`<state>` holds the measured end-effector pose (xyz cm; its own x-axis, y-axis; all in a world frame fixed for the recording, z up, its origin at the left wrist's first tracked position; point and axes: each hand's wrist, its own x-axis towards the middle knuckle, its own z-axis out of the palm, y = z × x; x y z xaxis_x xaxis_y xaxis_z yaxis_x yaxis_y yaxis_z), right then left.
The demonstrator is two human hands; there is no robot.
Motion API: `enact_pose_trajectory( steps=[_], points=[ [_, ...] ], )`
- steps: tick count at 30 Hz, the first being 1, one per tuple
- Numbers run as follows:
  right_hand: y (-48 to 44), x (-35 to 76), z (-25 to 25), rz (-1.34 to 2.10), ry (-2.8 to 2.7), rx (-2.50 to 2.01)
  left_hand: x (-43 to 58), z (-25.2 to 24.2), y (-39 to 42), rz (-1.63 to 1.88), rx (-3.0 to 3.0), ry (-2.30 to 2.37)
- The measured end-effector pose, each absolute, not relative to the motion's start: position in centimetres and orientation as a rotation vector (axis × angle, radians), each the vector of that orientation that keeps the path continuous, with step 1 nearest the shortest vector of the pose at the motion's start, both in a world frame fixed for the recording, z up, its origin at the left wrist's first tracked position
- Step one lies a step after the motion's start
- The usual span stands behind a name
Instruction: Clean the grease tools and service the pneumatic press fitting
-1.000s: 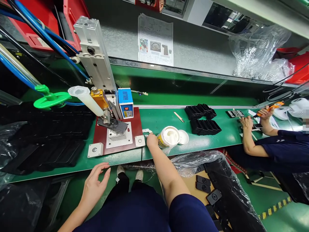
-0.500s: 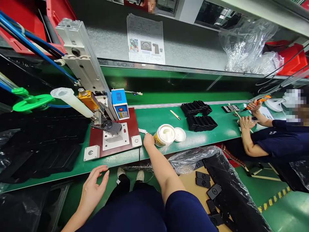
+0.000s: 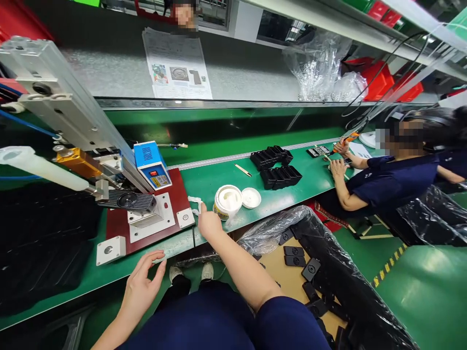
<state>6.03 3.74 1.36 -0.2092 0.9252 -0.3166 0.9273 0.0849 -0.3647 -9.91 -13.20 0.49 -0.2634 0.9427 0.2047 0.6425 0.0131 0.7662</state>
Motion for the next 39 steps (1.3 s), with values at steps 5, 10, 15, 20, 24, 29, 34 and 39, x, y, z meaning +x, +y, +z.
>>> enact_pose_trajectory(
  steps=[5, 10, 15, 20, 24, 29, 34, 39],
  points=[
    [-0.8, 13.2, 2.9, -0.841, 2.405, 2.166, -7.8, 1.0, -11.1, 1.097, 1.692, 1.796],
    [-0.6, 17.9, 0.2, -0.879, 2.237, 2.497, -5.3, 0.8, -9.2, 1.078, 1.689, 1.65],
    [1.3, 16.8, -3.1, -1.198, 2.232, 2.424, -1.3, -0.7, -5.5, 0.875, 1.258, 1.443],
    [0.1, 15.9, -2.3, -1.335, 2.269, 2.397, 3.3, -0.6, -1.8, 0.91, 0.706, 1.204],
    [-0.6, 16.4, -0.1, -1.183, 2.347, 2.438, 5.6, 0.2, -0.5, 0.946, 0.623, 1.218],
    [-1.0, 17.0, 1.5, -1.108, 2.472, 2.441, 6.2, 0.5, 0.2, 0.983, 0.54, 1.217],
    [-1.7, 17.8, 1.3, -1.25, 2.57, 2.466, 6.4, 0.6, 0.6, 1.016, 0.446, 1.213],
    [-1.5, 18.2, 0.2, -1.416, 2.431, 2.632, 6.6, 0.2, 0.7, 1.065, 0.413, 1.253]
  ],
)
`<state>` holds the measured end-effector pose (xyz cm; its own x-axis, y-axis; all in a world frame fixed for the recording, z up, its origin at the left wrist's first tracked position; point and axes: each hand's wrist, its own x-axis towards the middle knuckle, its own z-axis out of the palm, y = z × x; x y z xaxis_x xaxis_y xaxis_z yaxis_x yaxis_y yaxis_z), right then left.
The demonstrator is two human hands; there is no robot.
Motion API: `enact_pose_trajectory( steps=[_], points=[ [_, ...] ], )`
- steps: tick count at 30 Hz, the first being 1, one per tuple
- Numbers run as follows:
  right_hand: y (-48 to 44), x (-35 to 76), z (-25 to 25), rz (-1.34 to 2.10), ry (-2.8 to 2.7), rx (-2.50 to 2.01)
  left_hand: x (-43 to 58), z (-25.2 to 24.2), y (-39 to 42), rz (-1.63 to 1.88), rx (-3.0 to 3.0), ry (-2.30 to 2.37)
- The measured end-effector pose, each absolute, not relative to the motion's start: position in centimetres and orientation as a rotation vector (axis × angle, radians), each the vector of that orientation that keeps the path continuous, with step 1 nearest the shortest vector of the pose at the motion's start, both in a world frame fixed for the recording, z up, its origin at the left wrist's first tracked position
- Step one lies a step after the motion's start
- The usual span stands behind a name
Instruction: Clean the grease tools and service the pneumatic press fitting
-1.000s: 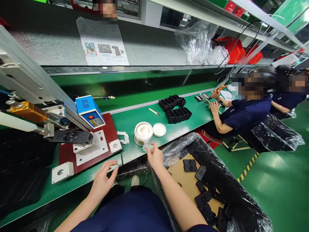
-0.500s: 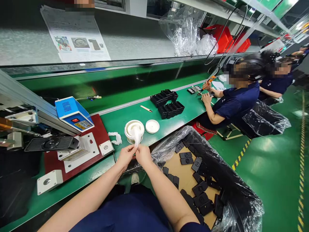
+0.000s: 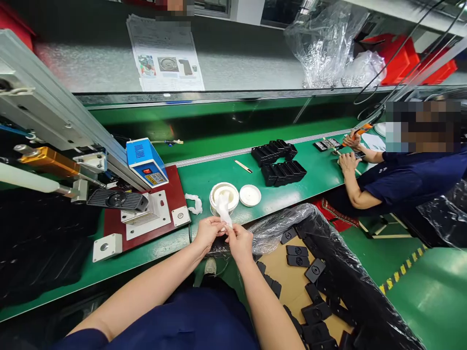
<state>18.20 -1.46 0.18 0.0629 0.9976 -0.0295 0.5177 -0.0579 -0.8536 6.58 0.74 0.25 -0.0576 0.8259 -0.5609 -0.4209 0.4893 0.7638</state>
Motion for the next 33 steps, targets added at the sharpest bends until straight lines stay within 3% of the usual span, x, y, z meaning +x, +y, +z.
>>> enact_pose_trajectory(
  steps=[9, 20, 27, 33],
  points=[
    [-1.2, 19.5, -0.2, 0.889, -1.537, -1.663, 6.7, 0.1, 0.5, 1.119, 0.494, 1.215],
    [-2.2, 18.5, 0.5, 0.51, -1.716, -1.605, 8.1, 0.6, 0.5, 1.107, 0.445, 1.055],
    [-3.8, 18.9, -0.7, 0.816, -1.604, -1.571, 8.7, 2.9, 1.1, 1.063, 0.28, 1.083],
    [-5.3, 19.8, 0.6, 0.882, -1.46, -1.592, 9.5, 1.6, 1.8, 1.014, 0.227, 1.244]
  ],
)
